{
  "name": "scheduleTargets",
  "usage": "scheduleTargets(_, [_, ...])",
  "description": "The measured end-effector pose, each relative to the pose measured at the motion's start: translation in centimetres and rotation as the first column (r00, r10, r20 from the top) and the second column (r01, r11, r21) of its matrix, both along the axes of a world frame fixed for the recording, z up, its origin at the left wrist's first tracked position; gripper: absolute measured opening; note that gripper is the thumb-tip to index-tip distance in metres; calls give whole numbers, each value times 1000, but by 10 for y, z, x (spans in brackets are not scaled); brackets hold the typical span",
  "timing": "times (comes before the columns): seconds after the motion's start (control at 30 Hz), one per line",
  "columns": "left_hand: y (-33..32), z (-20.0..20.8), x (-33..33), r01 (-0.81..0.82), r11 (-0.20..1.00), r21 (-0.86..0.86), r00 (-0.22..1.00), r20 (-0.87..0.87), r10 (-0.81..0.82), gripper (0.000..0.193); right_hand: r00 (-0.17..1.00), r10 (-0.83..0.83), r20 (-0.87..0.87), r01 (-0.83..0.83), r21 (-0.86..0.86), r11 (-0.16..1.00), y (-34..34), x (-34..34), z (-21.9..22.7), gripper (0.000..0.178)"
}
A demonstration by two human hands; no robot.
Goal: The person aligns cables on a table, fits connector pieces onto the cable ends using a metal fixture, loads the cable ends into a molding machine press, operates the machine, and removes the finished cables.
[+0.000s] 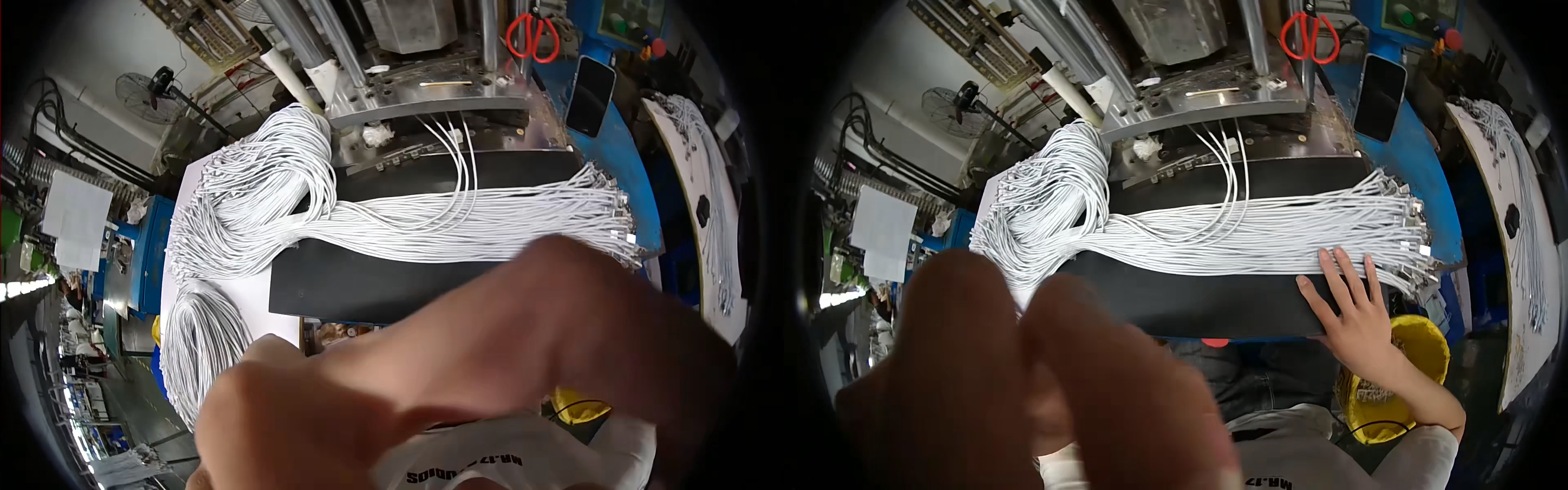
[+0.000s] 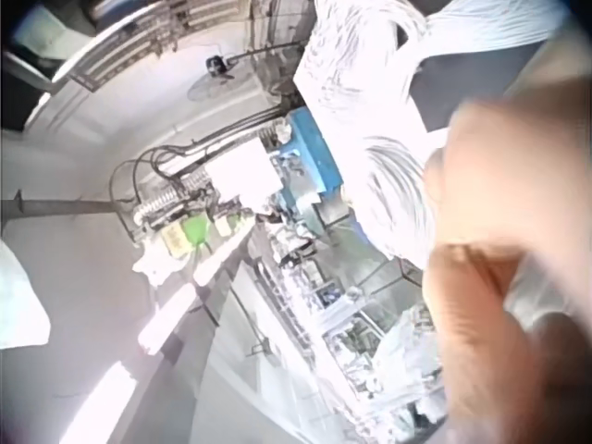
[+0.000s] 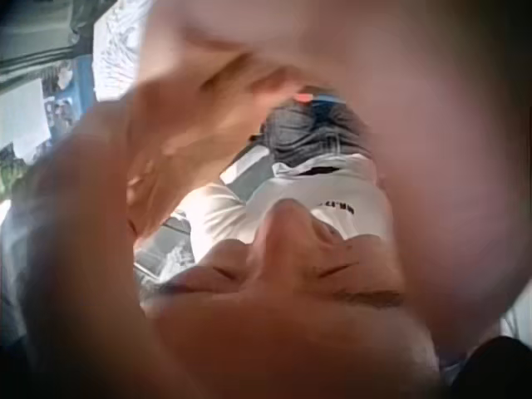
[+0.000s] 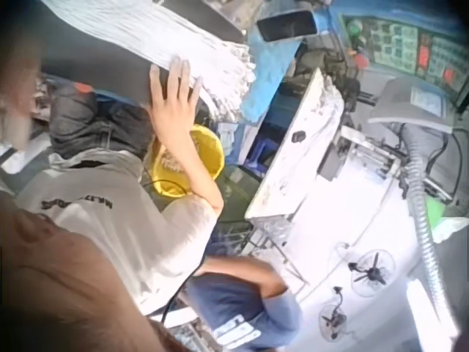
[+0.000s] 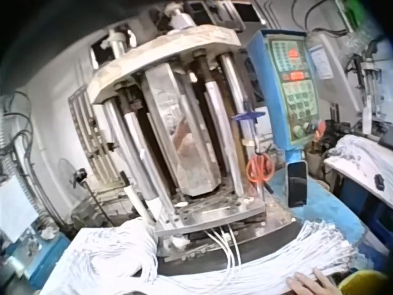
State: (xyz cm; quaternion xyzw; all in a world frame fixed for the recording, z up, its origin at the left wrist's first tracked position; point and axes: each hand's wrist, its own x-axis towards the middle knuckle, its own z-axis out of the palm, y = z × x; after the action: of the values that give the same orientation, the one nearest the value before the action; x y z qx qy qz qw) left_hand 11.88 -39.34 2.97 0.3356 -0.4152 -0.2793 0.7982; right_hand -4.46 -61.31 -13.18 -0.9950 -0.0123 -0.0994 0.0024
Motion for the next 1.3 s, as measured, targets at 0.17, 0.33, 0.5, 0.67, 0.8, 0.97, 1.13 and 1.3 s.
scheduleTargets(0.17, [3,1,20,104,993,-57,994,43,-102,45,997,68,24,-68,6,998,-1,2,-5,97])
scheduleTargets(0.33, [-2,-4,38,323,937,-136,946,62,-317,46,1000,10,-21,-11,-2,1000,5,4,6,95])
scheduleTargets(0.5, [-1,-5,50,465,871,-157,884,136,-447,48,999,17,44,-16,-24,1000,-1,4,-22,96])
scheduleTargets(0.67, [-9,-2,60,669,709,-222,743,213,-635,50,999,-18,-30,16,-76,997,-2,0,2,97])
scheduleTargets(0.8, [1,1,57,748,637,-187,663,270,-699,52,1000,12,6,-12,-42,999,5,-2,-6,97])
scheduleTargets(0.97, [15,-3,67,814,563,-142,578,289,-763,54,996,59,-63,-58,17,998,12,16,9,99])
scheduleTargets(1.13, [56,6,37,99,985,144,993,54,-107,42,999,46,13,-42,698,715,15,32,58,82])
scheduleTargets(1.3, [-22,-87,9,-8,998,59,707,706,-36,13,994,43,98,-103,985,138,-49,150,28,67])
